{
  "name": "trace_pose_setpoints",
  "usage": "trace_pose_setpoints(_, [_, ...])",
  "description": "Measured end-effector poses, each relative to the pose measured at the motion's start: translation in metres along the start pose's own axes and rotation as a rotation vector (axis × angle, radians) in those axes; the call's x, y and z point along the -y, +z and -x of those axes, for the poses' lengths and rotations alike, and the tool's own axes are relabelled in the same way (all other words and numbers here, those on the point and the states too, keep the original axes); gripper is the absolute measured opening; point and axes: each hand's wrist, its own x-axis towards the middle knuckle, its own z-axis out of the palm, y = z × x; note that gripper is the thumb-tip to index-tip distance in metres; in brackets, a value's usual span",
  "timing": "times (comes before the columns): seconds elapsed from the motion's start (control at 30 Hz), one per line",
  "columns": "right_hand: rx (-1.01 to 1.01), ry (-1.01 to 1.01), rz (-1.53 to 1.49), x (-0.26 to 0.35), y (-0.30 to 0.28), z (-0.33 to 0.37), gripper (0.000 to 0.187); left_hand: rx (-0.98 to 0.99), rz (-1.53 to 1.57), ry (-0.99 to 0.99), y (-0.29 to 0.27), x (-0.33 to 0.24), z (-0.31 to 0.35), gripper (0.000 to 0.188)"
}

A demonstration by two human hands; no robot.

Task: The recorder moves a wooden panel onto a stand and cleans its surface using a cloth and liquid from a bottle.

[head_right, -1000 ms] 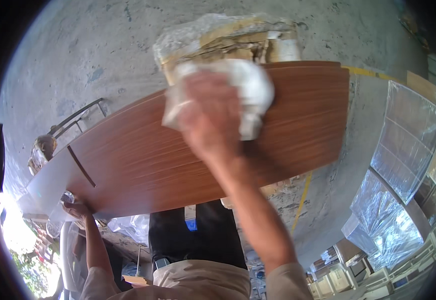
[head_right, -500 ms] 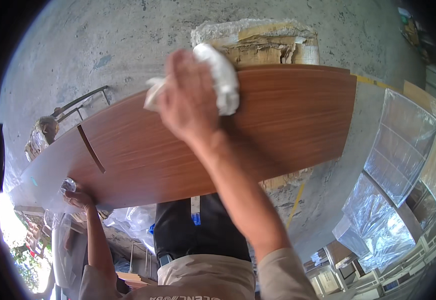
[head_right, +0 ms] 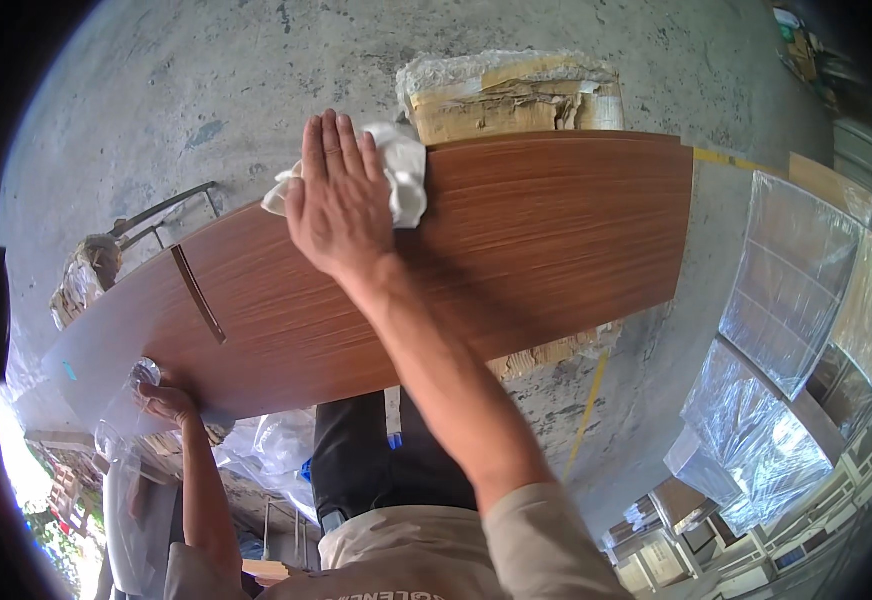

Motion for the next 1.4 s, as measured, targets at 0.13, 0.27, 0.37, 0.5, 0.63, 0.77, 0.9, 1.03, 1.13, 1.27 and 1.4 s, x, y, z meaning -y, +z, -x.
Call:
trace_pose_setpoints(0.13, [0.082,0.173,0.207,-0.09,-0.057,-0.002,0.072,0.028,-0.026,-0.015,-0.001,0.002,-0.002,0.085])
trace_pose_setpoints(0.27, [-0.039,0.337,0.327,-0.157,-0.084,0.002,0.07,0.092,0.002,0.012,0.008,-0.021,0.004,0.086])
trace_pose_setpoints(0.37, [-0.036,0.42,0.281,-0.087,-0.052,-0.005,0.069,0.179,-0.008,-0.067,-0.005,-0.006,0.0,0.085])
trace_pose_setpoints(0.5, [0.072,0.085,0.151,0.006,-0.003,0.012,0.069,0.04,-0.04,-0.003,0.001,-0.015,0.004,0.083])
trace_pose_setpoints(0.63, [0.158,-0.009,0.123,-0.035,-0.029,0.034,0.067,0.074,-0.017,-0.029,0.001,-0.012,0.004,0.082])
trace_pose_setpoints(0.77, [0.24,-0.111,0.099,-0.093,-0.092,0.079,0.066,-0.07,-0.082,0.01,0.008,0.004,0.003,0.081])
trace_pose_setpoints(0.9, [0.039,-0.01,-0.279,-0.081,-0.129,0.06,0.052,0.056,-0.037,0.042,0.002,0.004,0.001,0.081])
trace_pose_setpoints(1.03, [-0.108,-0.041,-0.069,-0.069,-0.143,0.028,0.026,0.07,-0.042,-0.003,-0.002,0.015,0.0,0.08])
trace_pose_setpoints(1.13, [0.104,-0.109,-0.045,-0.058,-0.141,0.015,0.025,0.037,-0.017,0.022,0.002,-0.003,0.008,0.076])
trace_pose_setpoints(1.27, [0.362,0.157,-0.181,-0.059,-0.109,-0.001,0.032,0.051,-0.009,0.04,-0.002,0.01,0.004,0.078])
trace_pose_setpoints(1.4, [0.305,0.271,-0.285,-0.043,-0.091,-0.011,0.029,0.012,-0.003,0.0,0.004,-0.006,0.009,0.085])
